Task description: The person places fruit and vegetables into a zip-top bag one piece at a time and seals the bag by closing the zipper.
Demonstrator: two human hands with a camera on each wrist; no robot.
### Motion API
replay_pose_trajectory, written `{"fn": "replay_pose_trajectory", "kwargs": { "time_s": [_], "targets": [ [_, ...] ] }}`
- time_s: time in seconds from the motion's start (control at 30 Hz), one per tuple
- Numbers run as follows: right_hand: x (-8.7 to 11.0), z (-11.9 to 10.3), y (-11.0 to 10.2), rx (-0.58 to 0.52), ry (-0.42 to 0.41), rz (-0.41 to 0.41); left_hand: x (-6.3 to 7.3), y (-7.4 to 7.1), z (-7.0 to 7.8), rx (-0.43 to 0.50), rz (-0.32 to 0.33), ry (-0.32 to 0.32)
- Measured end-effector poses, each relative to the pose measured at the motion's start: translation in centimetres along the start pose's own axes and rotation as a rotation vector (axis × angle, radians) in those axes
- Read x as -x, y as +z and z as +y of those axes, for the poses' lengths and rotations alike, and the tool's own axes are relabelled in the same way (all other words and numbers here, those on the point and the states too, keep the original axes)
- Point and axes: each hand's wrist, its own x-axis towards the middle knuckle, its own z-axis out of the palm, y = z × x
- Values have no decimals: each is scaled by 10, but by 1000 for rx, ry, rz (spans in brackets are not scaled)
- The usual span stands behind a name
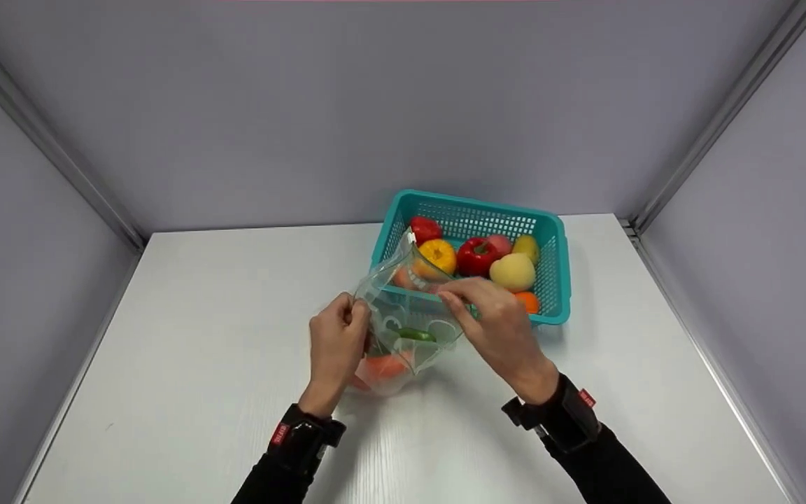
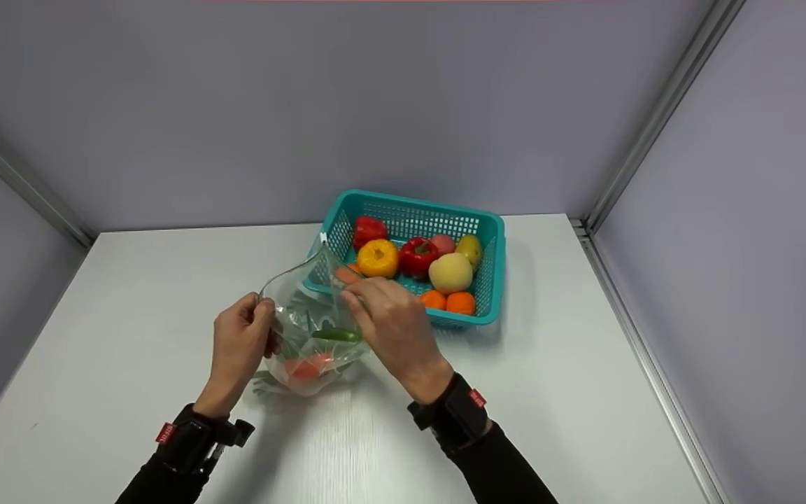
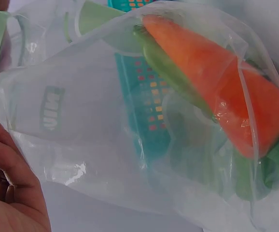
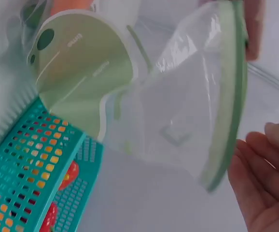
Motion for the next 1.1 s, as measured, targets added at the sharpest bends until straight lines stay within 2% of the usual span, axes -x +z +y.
{"fn": "replay_pose_trajectory", "kwargs": {
  "time_s": [0.07, 0.13, 0.33, 0.43, 0.6, 0.77, 0.93, 1.1],
  "targets": [
    [7, 5, -4, 12, 51, 72, 1, 0, 0, 4, -4, -1],
    [15, 11, -4, 15, 123, 89, 1, 0, 0, 8, -6, 3],
    [30, 23, 1, -65, 374, -16, 4, 2, -1, 11, -18, 14],
    [30, 26, 2, -90, 451, -32, 7, 2, -2, 14, -35, 23],
    [25, 30, -1, -101, 480, -16, 11, 2, -3, 26, -79, 93],
    [18, 35, -8, -121, 474, 24, 12, 2, -3, 95, -129, 147],
    [16, 40, -14, -137, 486, 30, 13, 7, -3, 146, -162, 120],
    [20, 45, -13, -155, 515, -47, 13, 10, -6, 129, -168, 88]
  ]
}}
